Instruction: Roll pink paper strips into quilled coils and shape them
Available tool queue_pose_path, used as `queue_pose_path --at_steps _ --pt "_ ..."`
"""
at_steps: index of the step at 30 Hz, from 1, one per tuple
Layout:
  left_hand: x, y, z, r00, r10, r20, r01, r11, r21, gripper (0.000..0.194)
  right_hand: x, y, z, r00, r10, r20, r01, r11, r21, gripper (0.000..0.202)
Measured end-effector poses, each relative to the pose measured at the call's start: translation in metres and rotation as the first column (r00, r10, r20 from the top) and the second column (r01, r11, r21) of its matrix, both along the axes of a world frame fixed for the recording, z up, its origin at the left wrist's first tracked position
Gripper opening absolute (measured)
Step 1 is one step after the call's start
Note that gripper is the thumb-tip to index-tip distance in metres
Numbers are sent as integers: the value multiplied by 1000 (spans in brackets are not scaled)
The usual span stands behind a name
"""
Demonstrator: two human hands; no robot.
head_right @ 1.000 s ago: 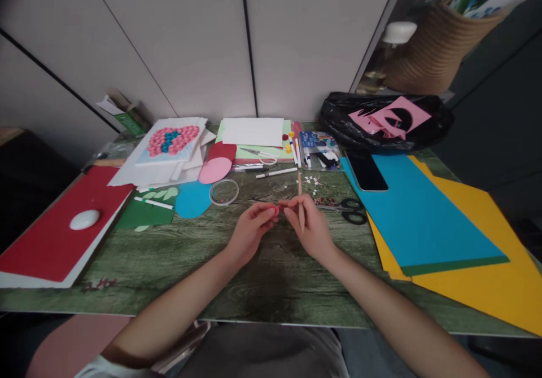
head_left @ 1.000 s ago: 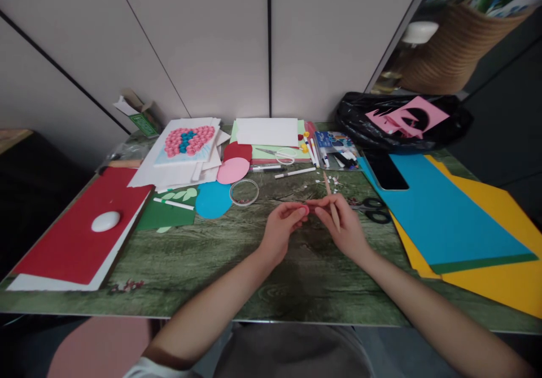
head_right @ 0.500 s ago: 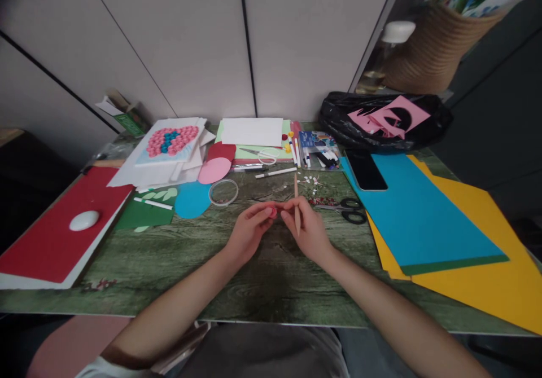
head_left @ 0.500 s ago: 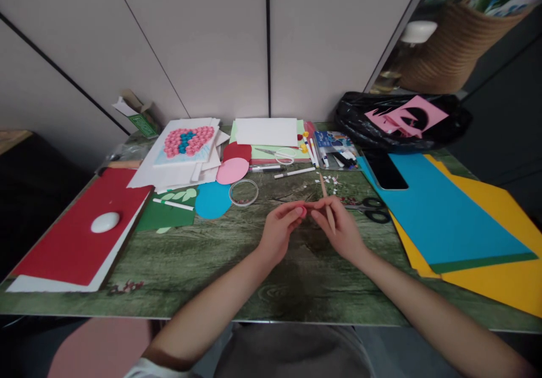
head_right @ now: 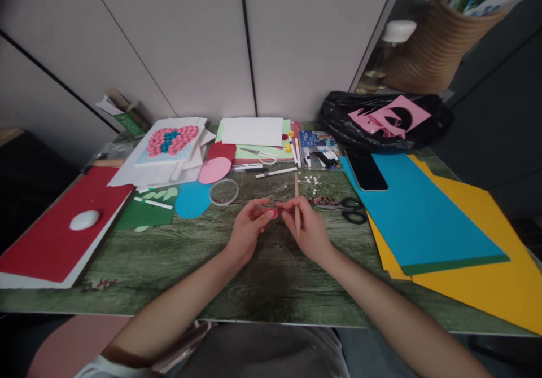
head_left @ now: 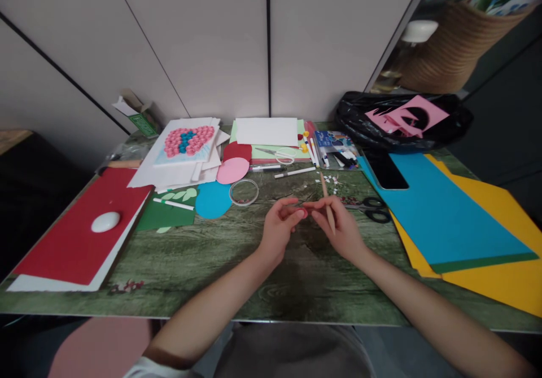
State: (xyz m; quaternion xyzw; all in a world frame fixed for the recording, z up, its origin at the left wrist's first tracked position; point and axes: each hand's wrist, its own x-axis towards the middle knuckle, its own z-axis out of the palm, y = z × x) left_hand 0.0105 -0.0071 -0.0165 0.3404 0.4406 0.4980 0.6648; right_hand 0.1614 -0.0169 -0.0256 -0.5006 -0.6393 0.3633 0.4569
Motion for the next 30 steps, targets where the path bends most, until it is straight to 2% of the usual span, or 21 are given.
queue_pose_path --at_steps 7,12,18,25,30 --pt "0 -1 -1 998 -4 69 3 1000 16 30 1 1 -1 1000 -1 -4 1 1000 -9 13" --pt "0 0 -3 994 26 103 -22 999 -40 32 0 1 2 1000 0 -7 0 1000 -17 13" --pt "0 3 -6 993 22 116 -17 999 -42 33 0 0 -1 1000 2 -1 -2 1000 -5 13" --pt "1 5 -5 970 16 243 3 997 -78 23 1 0 1 1000 7 6 -7 1000 -6 13" --pt "1 6 -4 972 44 231 -28 997 -74 24 1 1 0 1000 12 -20 -12 1000 6 13"
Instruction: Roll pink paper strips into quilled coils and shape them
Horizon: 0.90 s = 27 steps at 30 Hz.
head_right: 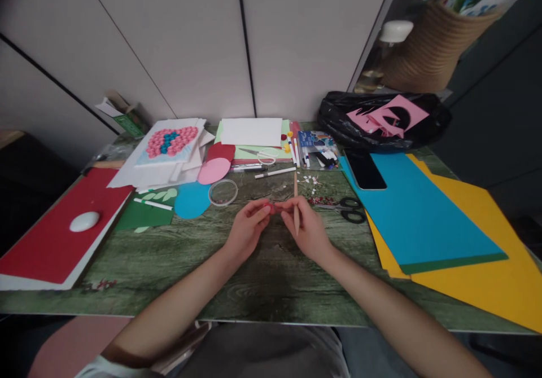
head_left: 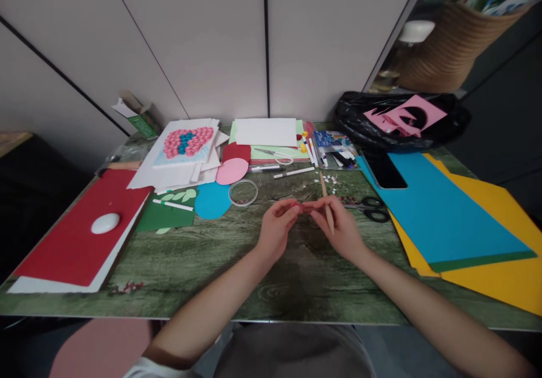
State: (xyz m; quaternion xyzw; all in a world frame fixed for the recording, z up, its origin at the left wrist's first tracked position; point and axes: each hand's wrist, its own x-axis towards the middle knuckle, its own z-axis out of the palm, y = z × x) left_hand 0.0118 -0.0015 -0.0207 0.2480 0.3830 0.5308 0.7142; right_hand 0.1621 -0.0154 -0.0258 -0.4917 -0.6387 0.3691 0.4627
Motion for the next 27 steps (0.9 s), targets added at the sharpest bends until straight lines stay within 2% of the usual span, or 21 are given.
queue_pose_path --at_steps 7,13,17,27 --pt "-2 -2 -1 991 -21 -131 26 999 33 28 0 -2 -1 1000 7 -11 -7 1000 -25 12" --pt "0 -3 5 996 56 -65 -53 997 48 25 -1 -1 1 1000 9 4 -9 1000 -8 13" --pt "0 -1 5 992 83 -91 -74 993 94 19 -1 0 0 1000 12 -1 -12 1000 -12 13" --pt "-2 -1 1 986 78 -144 -66 994 81 31 -2 -1 1 1000 11 11 -11 1000 -11 13"
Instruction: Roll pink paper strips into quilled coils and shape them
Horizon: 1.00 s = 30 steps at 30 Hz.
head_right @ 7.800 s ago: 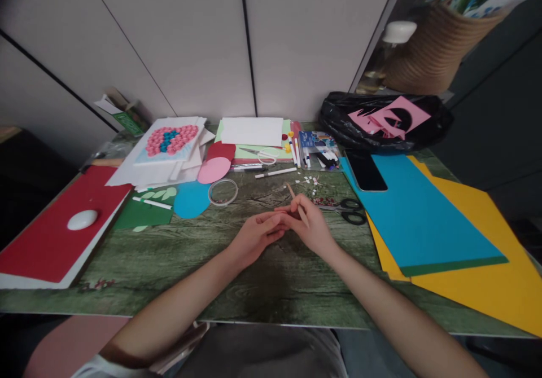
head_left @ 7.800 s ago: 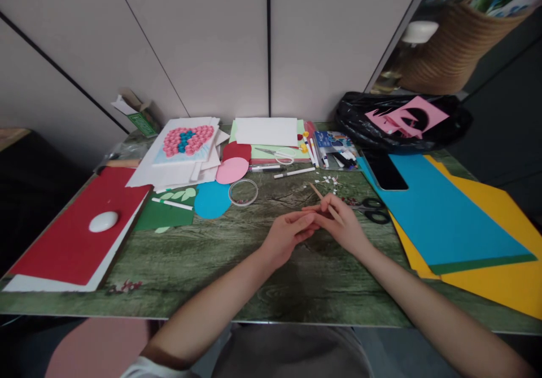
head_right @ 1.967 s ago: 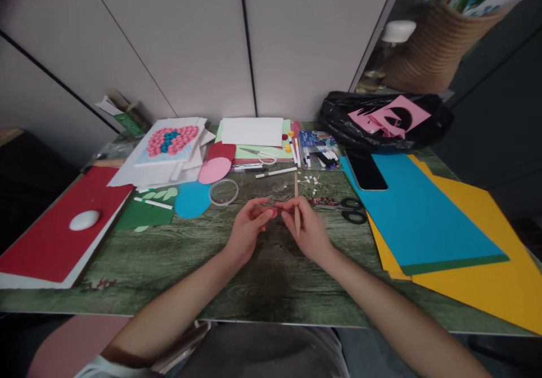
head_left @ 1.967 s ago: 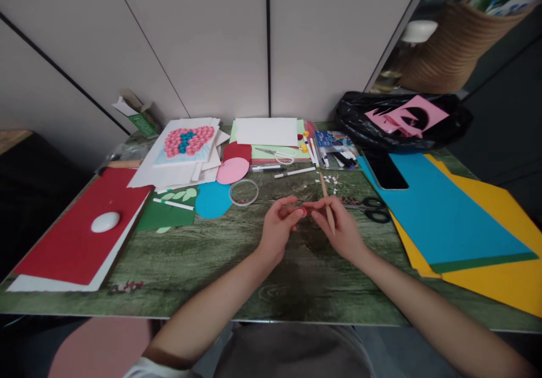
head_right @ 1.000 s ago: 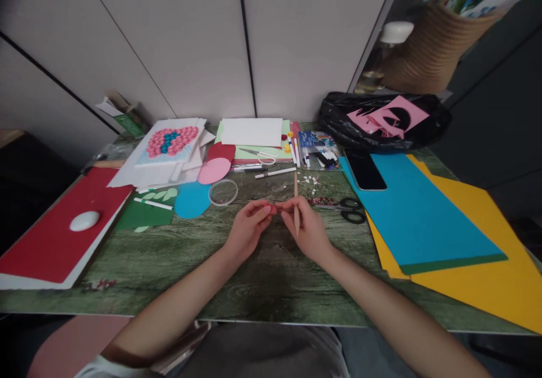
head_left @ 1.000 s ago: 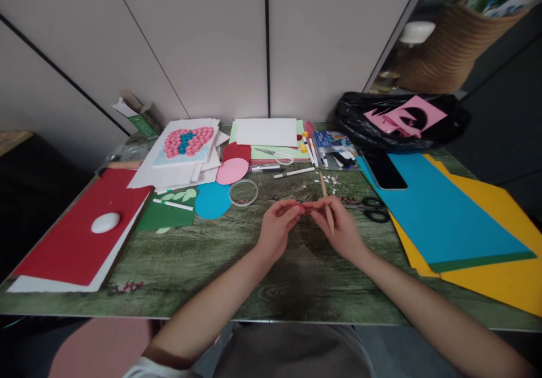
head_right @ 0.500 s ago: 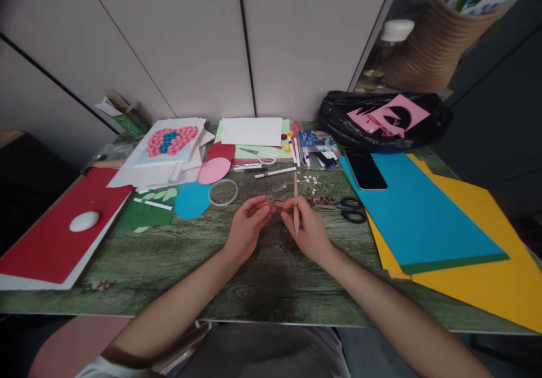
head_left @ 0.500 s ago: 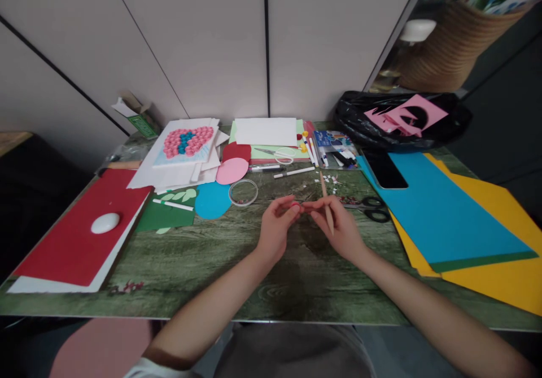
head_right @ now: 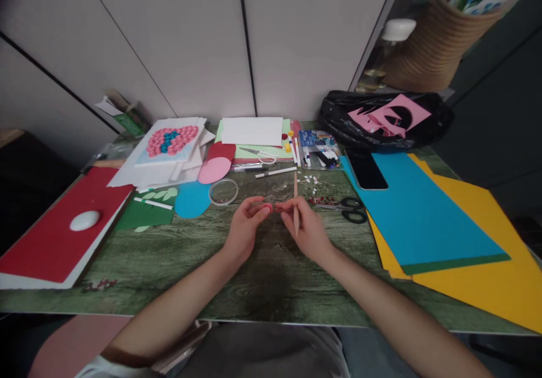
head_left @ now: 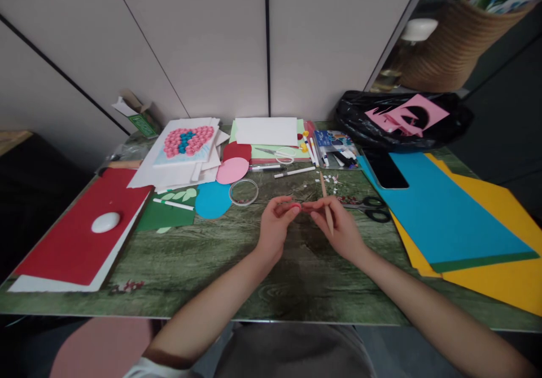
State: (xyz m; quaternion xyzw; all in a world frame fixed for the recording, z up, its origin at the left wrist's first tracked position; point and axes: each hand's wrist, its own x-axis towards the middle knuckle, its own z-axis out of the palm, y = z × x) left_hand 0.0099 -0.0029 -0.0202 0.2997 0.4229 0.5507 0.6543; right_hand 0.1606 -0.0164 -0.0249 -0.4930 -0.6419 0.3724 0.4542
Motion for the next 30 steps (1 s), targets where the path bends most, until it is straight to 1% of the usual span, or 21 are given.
queue_pose_path --at_steps 7,14,18,23,26,30 --pt "0 1 -1 1000 -7 -12 6 998 -66 34 0 0 -2 1000 6 -2 -6 1000 -5 13" --pt "0 2 -1 1000 -22 -1 22 997 -76 35 -1 1 -2 1000 1 31 -2 1000 6 13" --pt "0 1 0 999 -33 0 33 999 1 33 0 1 -2 999 -7 42 6 1000 11 13" --pt "2 0 -1 996 -85 9 84 989 123 17 0 0 0 997 -24 67 22 999 28 13" --pt "2 0 -2 994 -105 19 101 985 140 17 1 0 0 995 -43 95 40 999 32 12" --pt "2 0 -1 993 -107 58 101 989 111 21 2 0 -1 988 -66 137 61 997 41 13"
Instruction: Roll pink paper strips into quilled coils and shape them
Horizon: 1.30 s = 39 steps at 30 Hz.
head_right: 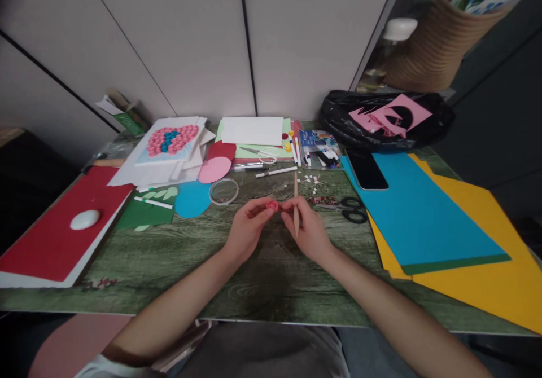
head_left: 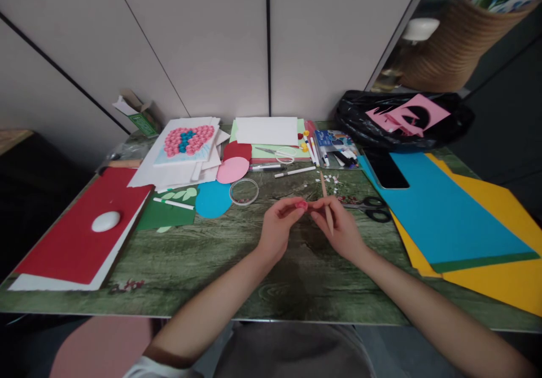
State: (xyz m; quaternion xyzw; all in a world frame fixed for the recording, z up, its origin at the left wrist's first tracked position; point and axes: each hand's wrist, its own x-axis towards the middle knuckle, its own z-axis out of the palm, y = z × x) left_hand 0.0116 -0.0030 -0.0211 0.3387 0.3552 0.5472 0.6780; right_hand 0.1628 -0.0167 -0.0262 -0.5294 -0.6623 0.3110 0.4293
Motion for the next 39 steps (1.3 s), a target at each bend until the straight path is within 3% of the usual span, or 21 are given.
queue_pose_path --at_steps 10,19,24,39 --pt "0 -2 4 999 -34 35 38 991 -130 24 0 1 -1 1000 16 -22 -17 1000 -21 14" --pt "0 -3 1 997 -43 -61 41 999 -34 21 0 0 1 1000 11 -8 -11 1000 -11 14" --pt "-2 -2 0 991 -6 -132 -1 998 -55 31 -1 0 1 996 49 -75 -52 998 -26 14" --pt "-3 1 1 989 16 -150 -28 997 -77 31 -2 0 -1 992 64 -104 -70 996 -55 15"
